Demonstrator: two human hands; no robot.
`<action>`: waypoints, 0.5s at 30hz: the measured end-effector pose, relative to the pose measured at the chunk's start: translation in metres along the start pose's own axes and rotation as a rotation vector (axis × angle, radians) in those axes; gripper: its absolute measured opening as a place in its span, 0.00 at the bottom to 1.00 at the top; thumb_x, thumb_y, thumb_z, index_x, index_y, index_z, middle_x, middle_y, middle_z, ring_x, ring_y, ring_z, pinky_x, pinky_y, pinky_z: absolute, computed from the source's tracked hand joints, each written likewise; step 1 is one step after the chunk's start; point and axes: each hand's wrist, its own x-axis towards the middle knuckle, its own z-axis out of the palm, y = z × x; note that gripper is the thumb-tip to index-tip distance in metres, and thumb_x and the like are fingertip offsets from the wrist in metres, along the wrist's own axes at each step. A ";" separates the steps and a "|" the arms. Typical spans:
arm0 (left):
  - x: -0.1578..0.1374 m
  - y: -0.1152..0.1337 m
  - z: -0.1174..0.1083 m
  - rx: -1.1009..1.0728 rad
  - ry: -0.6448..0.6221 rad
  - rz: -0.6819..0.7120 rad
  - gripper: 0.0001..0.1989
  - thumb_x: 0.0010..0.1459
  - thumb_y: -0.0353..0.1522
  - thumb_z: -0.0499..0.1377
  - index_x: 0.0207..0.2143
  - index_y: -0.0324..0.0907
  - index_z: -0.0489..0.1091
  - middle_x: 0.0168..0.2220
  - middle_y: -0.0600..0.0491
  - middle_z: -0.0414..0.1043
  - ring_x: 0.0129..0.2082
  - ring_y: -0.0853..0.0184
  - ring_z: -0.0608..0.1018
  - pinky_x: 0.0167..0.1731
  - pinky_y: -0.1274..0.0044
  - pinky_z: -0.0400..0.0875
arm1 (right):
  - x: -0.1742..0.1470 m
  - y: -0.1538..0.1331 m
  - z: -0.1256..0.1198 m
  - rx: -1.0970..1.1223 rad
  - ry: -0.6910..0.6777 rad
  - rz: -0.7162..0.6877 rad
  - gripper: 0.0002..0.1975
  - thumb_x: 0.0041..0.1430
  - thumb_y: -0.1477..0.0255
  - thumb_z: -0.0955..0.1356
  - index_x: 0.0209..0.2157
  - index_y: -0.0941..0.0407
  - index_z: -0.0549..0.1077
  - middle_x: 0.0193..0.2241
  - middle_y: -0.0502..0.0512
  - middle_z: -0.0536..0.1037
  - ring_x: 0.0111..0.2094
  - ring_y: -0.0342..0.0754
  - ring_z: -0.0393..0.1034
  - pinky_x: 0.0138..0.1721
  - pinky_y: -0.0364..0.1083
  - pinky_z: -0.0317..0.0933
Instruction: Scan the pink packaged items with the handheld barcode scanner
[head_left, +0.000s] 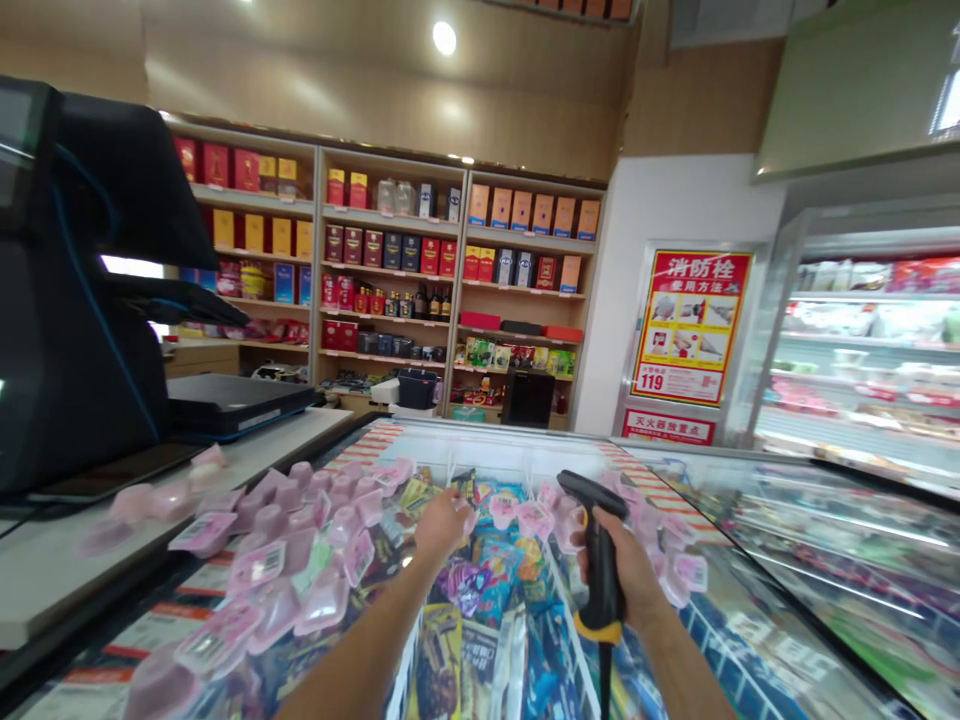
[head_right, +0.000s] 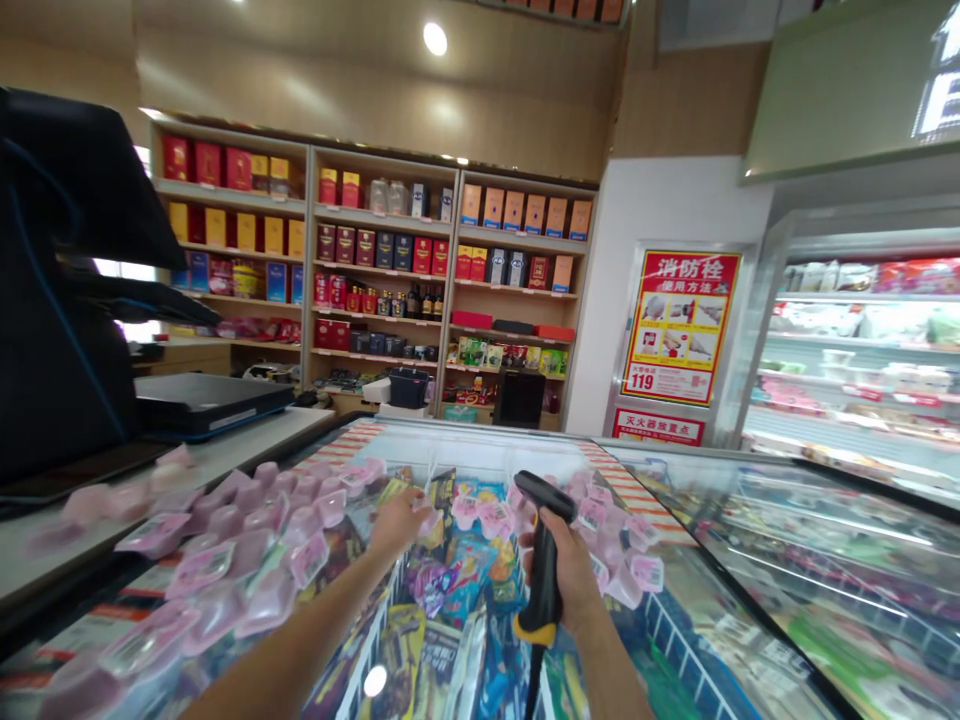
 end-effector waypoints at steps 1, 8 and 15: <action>-0.001 0.006 0.006 0.029 0.003 0.019 0.15 0.52 0.35 0.51 0.42 0.39 0.62 0.41 0.50 0.65 0.39 0.66 0.69 0.39 0.67 0.64 | 0.000 0.001 -0.001 0.005 0.004 -0.001 0.13 0.44 0.62 0.65 0.27 0.58 0.64 0.15 0.48 0.70 0.11 0.38 0.61 0.11 0.38 0.56; -0.011 0.048 0.040 0.122 -0.077 0.178 0.15 0.53 0.35 0.50 0.43 0.39 0.61 0.39 0.51 0.67 0.36 0.69 0.71 0.35 0.70 0.66 | 0.002 0.007 0.000 0.007 -0.066 0.014 0.13 0.45 0.62 0.64 0.26 0.58 0.63 0.15 0.47 0.69 0.11 0.39 0.60 0.10 0.38 0.55; -0.015 0.013 -0.038 0.350 -0.030 0.178 0.17 0.51 0.37 0.51 0.44 0.40 0.61 0.43 0.49 0.66 0.41 0.65 0.69 0.39 0.68 0.63 | -0.004 0.021 0.014 0.001 -0.149 0.051 0.14 0.46 0.61 0.63 0.28 0.59 0.64 0.16 0.49 0.70 0.11 0.38 0.60 0.10 0.38 0.55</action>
